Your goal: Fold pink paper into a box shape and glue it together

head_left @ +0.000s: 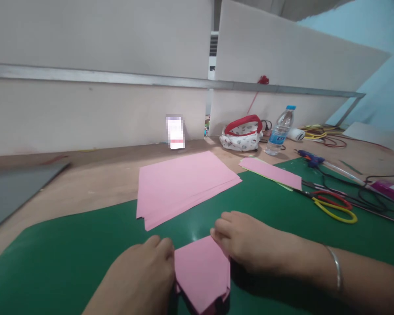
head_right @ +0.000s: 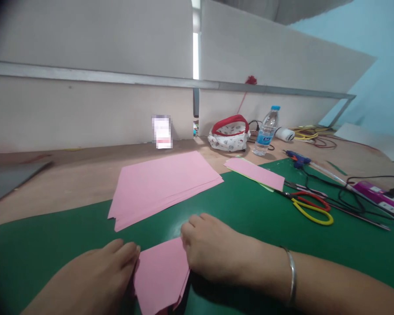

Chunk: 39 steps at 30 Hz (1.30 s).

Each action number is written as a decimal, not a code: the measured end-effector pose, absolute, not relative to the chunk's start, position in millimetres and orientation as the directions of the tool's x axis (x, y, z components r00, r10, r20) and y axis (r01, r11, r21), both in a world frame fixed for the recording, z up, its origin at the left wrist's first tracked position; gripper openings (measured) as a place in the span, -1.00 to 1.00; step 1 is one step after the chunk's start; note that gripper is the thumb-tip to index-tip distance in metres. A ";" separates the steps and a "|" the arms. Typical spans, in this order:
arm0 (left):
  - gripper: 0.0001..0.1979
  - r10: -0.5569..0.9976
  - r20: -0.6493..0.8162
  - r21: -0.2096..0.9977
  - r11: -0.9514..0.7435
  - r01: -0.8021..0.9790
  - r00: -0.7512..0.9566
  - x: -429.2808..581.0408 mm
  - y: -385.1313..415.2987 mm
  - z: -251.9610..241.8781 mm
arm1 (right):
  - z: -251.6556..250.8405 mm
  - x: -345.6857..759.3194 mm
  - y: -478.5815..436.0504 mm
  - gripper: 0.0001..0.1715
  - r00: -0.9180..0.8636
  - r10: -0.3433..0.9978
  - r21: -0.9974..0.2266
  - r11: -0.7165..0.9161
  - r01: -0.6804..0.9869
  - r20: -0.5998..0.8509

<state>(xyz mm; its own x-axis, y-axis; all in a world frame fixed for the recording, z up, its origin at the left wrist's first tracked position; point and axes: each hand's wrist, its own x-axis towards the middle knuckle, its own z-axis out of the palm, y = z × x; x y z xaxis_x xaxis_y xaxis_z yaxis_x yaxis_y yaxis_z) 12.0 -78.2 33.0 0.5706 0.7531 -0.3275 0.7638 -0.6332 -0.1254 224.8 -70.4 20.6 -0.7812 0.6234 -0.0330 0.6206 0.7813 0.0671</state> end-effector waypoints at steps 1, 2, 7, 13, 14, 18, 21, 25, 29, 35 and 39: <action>-0.67 0.763 -0.322 -0.083 -0.613 0.786 0.561 8.4 -75.2 34.2 | 21.0 227.4 -67.4 -0.82 -0.782 0.623 0.025 0.782 0.622 -0.021; -0.68 0.778 -0.296 -0.047 -0.591 0.805 0.554 5.0 -73.1 35.6 | 21.6 229.9 -64.4 -0.84 -0.780 0.625 -0.029 0.780 0.625 -0.006; -0.74 0.746 -0.046 0.289 -0.627 0.724 0.665 0.0 -71.8 43.9 | 25.8 235.0 -53.3 -0.81 -0.710 0.703 -0.408 0.660 0.631 0.038; -0.80 0.844 -0.186 0.721 -0.230 0.654 0.503 5.7 -55.3 37.7 | 19.3 225.5 -50.6 -0.81 -0.636 0.770 -0.592 0.542 0.597 0.063; -0.81 0.861 -0.191 0.729 -0.197 0.656 0.472 5.4 -51.7 34.1 | 17.4 223.7 -49.9 -0.81 -0.607 0.790 -0.593 0.531 0.605 0.089; -0.83 0.868 -0.149 0.721 -0.232 0.653 0.473 3.0 -45.2 20.6 | 10.0 219.7 -46.3 -0.91 -0.506 0.840 -0.648 0.498 0.576 0.196; -0.81 0.872 -0.111 0.664 -0.292 0.688 0.477 2.0 -46.8 15.0 | 5.9 219.9 -45.2 -0.94 -0.506 0.836 -0.680 0.499 0.537 0.213; -0.78 0.857 -0.027 0.553 -0.417 0.722 0.515 0.0 -48.7 9.4 | 2.6 220.8 -46.9 -0.88 -0.525 0.820 -0.653 0.530 0.541 0.230; -0.75 0.841 0.001 0.469 -0.478 0.743 0.541 -1.7 -48.8 5.4 | 0.8 220.1 -48.2 -0.86 -0.554 0.796 -0.616 0.569 0.545 0.245; -0.71 0.824 0.027 0.488 -0.505 0.712 0.566 -1.7 -51.0 8.0 | -1.7 220.5 -49.0 -0.88 -0.589 0.742 -0.539 0.654 0.531 0.319; -0.70 0.800 0.038 0.462 -0.545 0.700 0.598 -2.3 -52.7 8.9 | -4.2 221.3 -49.4 -0.88 -0.595 0.715 -0.509 0.690 0.515 0.367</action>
